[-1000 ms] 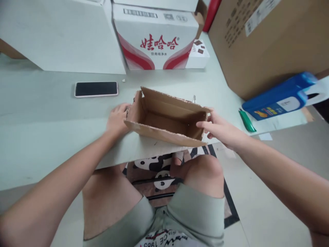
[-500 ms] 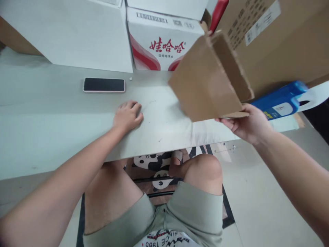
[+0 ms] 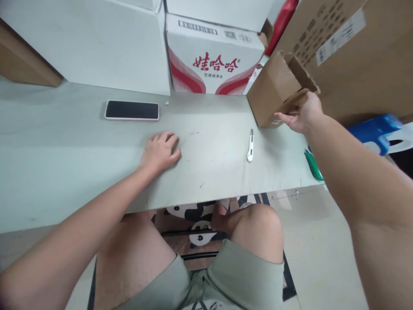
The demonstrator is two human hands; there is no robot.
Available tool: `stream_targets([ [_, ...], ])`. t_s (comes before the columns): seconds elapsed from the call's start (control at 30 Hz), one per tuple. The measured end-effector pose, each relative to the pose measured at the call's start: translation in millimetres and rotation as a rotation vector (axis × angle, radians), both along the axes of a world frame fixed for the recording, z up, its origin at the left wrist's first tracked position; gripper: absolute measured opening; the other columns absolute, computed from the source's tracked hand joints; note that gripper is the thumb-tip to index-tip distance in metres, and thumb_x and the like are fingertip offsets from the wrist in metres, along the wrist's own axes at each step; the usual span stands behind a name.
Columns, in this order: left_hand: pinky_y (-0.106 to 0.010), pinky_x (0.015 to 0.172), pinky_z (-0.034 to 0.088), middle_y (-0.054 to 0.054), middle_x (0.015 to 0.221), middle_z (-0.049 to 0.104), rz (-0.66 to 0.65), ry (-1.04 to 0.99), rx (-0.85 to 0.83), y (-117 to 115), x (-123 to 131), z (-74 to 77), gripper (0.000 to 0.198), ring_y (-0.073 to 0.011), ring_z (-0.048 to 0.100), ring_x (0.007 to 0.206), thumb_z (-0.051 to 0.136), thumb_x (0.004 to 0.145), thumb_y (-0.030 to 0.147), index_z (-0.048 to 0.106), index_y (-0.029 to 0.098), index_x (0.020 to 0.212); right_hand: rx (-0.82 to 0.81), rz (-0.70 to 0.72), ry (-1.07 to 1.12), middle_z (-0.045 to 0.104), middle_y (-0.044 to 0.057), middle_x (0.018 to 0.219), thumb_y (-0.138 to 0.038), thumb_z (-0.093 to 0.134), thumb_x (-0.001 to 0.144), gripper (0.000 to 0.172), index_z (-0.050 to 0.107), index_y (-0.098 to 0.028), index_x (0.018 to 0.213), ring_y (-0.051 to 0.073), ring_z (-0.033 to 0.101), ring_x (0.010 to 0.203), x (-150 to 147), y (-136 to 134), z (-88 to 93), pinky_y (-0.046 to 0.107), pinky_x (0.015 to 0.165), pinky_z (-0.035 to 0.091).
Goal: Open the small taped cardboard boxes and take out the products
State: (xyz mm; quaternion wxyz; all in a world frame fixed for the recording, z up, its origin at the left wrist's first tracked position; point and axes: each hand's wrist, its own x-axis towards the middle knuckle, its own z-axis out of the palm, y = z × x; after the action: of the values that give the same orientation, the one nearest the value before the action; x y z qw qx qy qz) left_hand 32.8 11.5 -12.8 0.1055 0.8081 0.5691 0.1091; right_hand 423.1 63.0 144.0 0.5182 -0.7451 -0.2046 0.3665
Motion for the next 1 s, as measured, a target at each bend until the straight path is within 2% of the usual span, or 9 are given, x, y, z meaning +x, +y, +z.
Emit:
stream_targets([
  [0.13, -0.053, 0.12, 0.043, -0.018, 0.15, 0.059, 0.003, 0.012, 0.006, -0.2, 0.2, -0.6, 0.043, -0.0384, 0.057, 0.137, 0.049, 0.099, 0.035, 0.066, 0.017, 0.134, -0.063, 0.061, 0.022, 0.053, 0.029, 0.148, -0.048, 0.022, 0.114, 0.073, 0.029, 0.003, 0.165, 0.019, 0.072, 0.101, -14.1, 14.5, -12.6, 0.026, 0.077, 0.06],
  [0.27, -0.052, 0.121, 0.042, -0.018, 0.15, 0.059, 0.012, 0.021, -0.002, 0.1, 0.5, -0.8, 0.044, -0.0376, 0.057, 0.138, 0.049, 0.099, 0.035, 0.067, 0.016, 0.135, -0.087, 0.125, -0.045, 0.053, 0.032, 0.15, -0.05, 0.017, 0.113, 0.077, 0.027, 0.005, 0.166, 0.018, 0.075, 0.1, -16.6, 26.0, -25.4, 0.026, 0.079, 0.058],
  [0.4, -0.051, 0.121, 0.042, -0.017, 0.15, 0.059, 0.01, 0.036, -0.017, 0.0, 0.7, 0.7, 0.044, -0.0366, 0.056, 0.139, 0.05, 0.099, 0.034, 0.066, 0.016, 0.136, -0.164, 0.428, -0.209, 0.032, 0.029, 0.171, -0.041, 0.001, 0.112, 0.071, 0.024, -0.007, 0.17, 0.02, 0.072, 0.119, -15.4, 45.7, -37.6, 0.037, 0.09, 0.056],
  [0.5, -0.05, 0.121, 0.043, -0.015, 0.149, 0.06, 0.02, 0.035, -0.003, -0.4, 0.7, 0.7, 0.041, -0.0352, 0.056, 0.138, 0.051, 0.099, 0.034, 0.067, 0.02, 0.134, -0.222, 0.651, -0.427, 0.031, 0.026, 0.173, -0.032, 0.001, 0.112, 0.069, 0.031, -0.003, 0.167, 0.023, 0.058, 0.143, -30.5, 47.3, -53.2, 0.047, 0.113, 0.047],
  [0.63, -0.05, 0.119, 0.044, -0.016, 0.147, 0.061, 0.022, 0.028, 0.024, -1.1, 1.0, -1.8, 0.041, -0.0355, 0.058, 0.137, 0.053, 0.098, 0.033, 0.068, 0.019, 0.134, -0.114, 0.781, -0.593, 0.049, 0.016, 0.167, -0.031, 0.035, 0.108, 0.054, 0.056, -0.01, 0.153, 0.025, 0.045, 0.156, -89.1, -3.4, -101.3, 0.047, 0.134, 0.024],
  [0.73, -0.053, 0.12, 0.043, -0.018, 0.148, 0.061, 0.021, -0.026, 0.015, -3.8, 2.3, -2.7, 0.041, -0.0375, 0.057, 0.138, 0.055, 0.098, 0.031, 0.069, 0.016, 0.133, 0.112, 1.049, -0.828, 0.057, 0.014, 0.162, -0.036, 0.042, 0.104, 0.053, 0.059, -0.017, 0.15, 0.031, 0.051, 0.152, -149.6, -69.2, -148.6, 0.056, 0.13, 0.036],
  [0.8, -0.055, 0.121, 0.04, -0.019, 0.15, 0.061, 0.021, -0.088, 0.002, -6.9, 4.1, -3.4, 0.04, -0.0383, 0.055, 0.14, 0.056, 0.099, 0.03, 0.069, 0.015, 0.133, 0.221, 1.115, -1.008, 0.058, 0.014, 0.16, -0.039, 0.041, 0.104, 0.053, 0.062, -0.017, 0.148, 0.033, 0.051, 0.151, -182.5, -107.2, -171.5, 0.057, 0.127, 0.04],
  [0.9, -0.053, 0.123, 0.04, -0.017, 0.151, 0.062, 0.033, -0.105, 0.004, -10.1, 6.5, -6.6, 0.038, -0.0354, 0.056, 0.141, 0.059, 0.099, 0.029, 0.069, 0.018, 0.133, 0.273, 1.093, -1.197, 0.061, 0.015, 0.156, -0.04, 0.041, 0.105, 0.052, 0.065, -0.017, 0.146, 0.035, 0.054, 0.148, -206.9, -135.0, -186.2, 0.056, 0.123, 0.042],
  [1.0, -0.04, 0.117, 0.048, -0.012, 0.138, 0.07, 0.044, -0.14, 0.009, -4.7, -1.9, -7.7, 0.033, -0.0258, 0.065, 0.13, 0.061, 0.099, 0.025, 0.07, 0.019, 0.129, 0.308, 1.076, -1.279, 0.064, 0.017, 0.152, -0.038, 0.041, 0.105, 0.051, 0.067, -0.014, 0.142, 0.034, 0.057, 0.142, -208.9, -135.3, -187.7, 0.052, 0.119, 0.045],
])
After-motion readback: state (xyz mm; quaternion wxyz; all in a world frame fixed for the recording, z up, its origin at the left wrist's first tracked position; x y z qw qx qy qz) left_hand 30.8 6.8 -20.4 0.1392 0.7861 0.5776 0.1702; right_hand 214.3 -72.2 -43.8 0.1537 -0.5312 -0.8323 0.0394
